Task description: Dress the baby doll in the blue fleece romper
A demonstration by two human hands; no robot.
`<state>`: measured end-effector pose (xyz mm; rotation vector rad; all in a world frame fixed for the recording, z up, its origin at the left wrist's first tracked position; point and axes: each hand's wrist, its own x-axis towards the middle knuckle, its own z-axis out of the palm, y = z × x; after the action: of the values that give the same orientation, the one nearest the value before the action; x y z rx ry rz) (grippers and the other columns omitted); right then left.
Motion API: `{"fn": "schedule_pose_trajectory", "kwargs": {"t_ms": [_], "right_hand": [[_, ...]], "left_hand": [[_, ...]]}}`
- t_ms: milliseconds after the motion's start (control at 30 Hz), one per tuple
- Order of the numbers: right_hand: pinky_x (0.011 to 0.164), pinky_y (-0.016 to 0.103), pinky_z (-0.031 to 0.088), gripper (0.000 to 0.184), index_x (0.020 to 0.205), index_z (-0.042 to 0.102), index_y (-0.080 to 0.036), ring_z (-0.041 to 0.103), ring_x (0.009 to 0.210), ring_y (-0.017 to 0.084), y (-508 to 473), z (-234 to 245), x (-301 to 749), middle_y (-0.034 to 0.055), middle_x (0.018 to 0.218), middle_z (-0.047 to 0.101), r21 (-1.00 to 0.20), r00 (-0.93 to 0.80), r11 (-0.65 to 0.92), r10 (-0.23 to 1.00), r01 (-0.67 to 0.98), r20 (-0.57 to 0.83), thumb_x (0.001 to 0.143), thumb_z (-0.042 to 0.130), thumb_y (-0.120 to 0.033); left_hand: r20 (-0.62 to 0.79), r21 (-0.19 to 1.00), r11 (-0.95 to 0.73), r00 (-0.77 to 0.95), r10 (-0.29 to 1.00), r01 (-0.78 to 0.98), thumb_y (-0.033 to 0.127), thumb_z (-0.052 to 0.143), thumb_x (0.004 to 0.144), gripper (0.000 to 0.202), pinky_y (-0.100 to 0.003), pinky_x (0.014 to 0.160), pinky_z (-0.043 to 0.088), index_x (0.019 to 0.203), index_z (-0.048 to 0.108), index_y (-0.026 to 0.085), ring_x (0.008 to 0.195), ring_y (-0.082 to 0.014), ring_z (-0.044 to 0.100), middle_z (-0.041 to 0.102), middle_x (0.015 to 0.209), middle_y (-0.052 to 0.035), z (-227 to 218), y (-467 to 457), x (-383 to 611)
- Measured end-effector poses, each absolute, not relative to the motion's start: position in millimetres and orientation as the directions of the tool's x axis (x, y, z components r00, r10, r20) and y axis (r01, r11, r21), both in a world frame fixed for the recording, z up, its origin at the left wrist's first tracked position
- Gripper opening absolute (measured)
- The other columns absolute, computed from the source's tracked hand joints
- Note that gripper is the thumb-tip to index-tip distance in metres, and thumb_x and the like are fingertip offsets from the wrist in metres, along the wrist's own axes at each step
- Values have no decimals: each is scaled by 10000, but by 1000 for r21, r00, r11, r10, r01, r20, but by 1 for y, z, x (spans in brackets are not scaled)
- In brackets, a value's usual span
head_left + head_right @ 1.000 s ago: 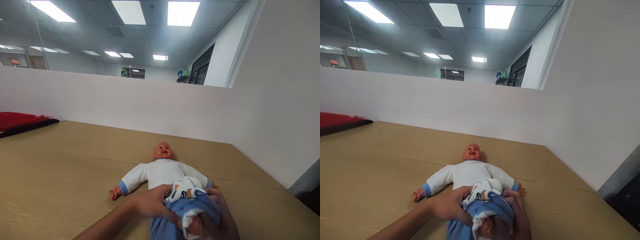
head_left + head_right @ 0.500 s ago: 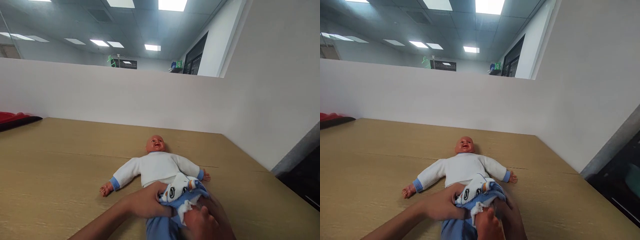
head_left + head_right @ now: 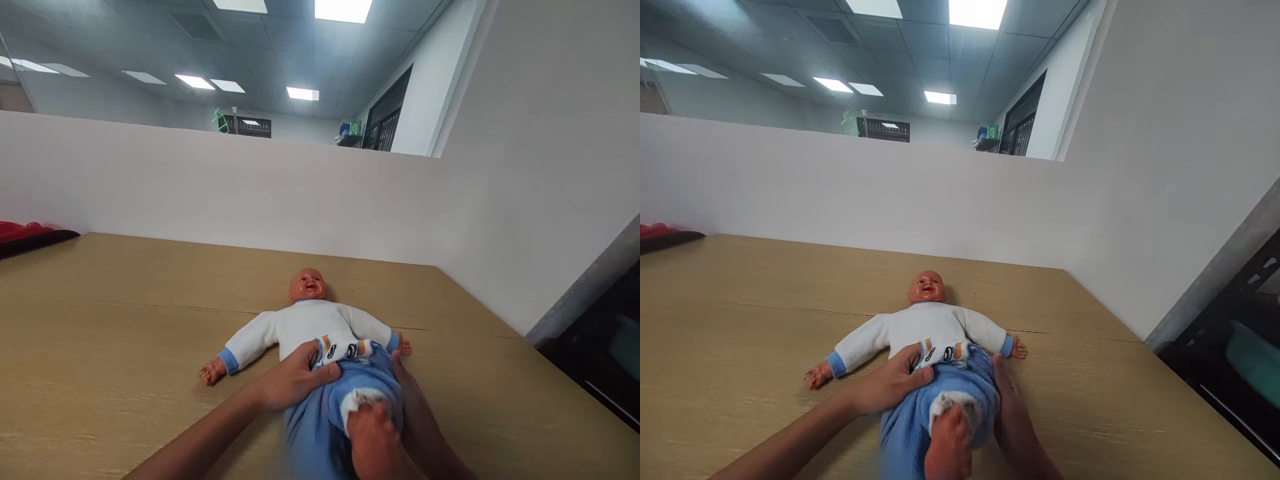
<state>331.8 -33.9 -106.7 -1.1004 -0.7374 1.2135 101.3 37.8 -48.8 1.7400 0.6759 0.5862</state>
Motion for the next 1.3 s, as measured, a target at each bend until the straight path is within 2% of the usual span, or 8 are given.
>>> {"fn": "schedule_pose_trajectory", "kwargs": {"t_ms": [67,233,433,600,767,933,1133,1300], "right_hand": [[1102,512,528,709,1185,754,-213,718,1153,355,-28,-102,328,109,1188,786,-909,257,-65,949,-411,-184,759,745,-780],[1156,519,472,732,1123,768,-194,676,1232,376,-17,-106,327,114,1126,799,-934,331,-29,931,-355,-154,725,752,-807],[1187,501,424,630,1209,746,-204,641,1277,352,-24,-102,340,121,1275,748,-978,93,47,995,-202,29,775,818,-656],[1181,523,397,568,1138,750,-246,626,1240,347,-16,-93,351,95,1239,748,-995,127,89,988,-37,84,728,873,-620],[970,399,522,449,1033,694,-272,663,1043,275,9,-88,346,28,1056,738,-990,63,137,989,-9,137,835,749,-671],[932,374,495,552,1060,685,-217,634,1029,288,45,-90,344,47,998,711,-950,37,206,975,236,221,860,658,-730],[902,359,432,485,1003,657,-224,572,953,261,81,-98,347,17,933,654,-909,34,245,962,337,272,886,636,-694],[945,379,427,512,972,609,-225,563,974,264,93,-109,338,21,928,628,-925,10,212,974,315,227,884,601,-729]], "left_hand": [[24,963,-206,709,705,172,806,633,832,775,-395,1074,434,1251,617,155,1181,-320,555,658,1250,-88,-49,36,102],[-32,949,-206,721,693,240,734,640,874,702,-433,1095,425,1252,599,144,1220,-344,566,661,1282,-110,-49,35,102],[23,967,-208,760,649,149,706,685,880,779,-441,1174,361,1404,530,152,1355,-348,500,597,1442,-115,-45,35,100],[-72,896,-302,777,626,326,748,739,807,787,-402,1035,437,1309,584,162,1208,-325,572,652,1301,-77,-28,44,92],[-43,880,-366,817,575,304,668,722,862,651,-338,971,437,1274,605,178,1177,-294,587,664,1265,-48,-12,53,81],[71,793,-444,660,748,418,665,608,932,530,-311,838,438,1196,658,209,1019,-279,633,716,1133,-32,-17,67,71],[189,791,-435,504,843,431,688,565,942,539,-324,808,457,1062,710,182,958,-297,653,740,1027,-51,-45,94,69],[231,883,-360,388,892,300,661,637,907,521,-401,1076,392,1131,703,195,1168,-361,605,714,1217,-113,-61,108,68]]}}
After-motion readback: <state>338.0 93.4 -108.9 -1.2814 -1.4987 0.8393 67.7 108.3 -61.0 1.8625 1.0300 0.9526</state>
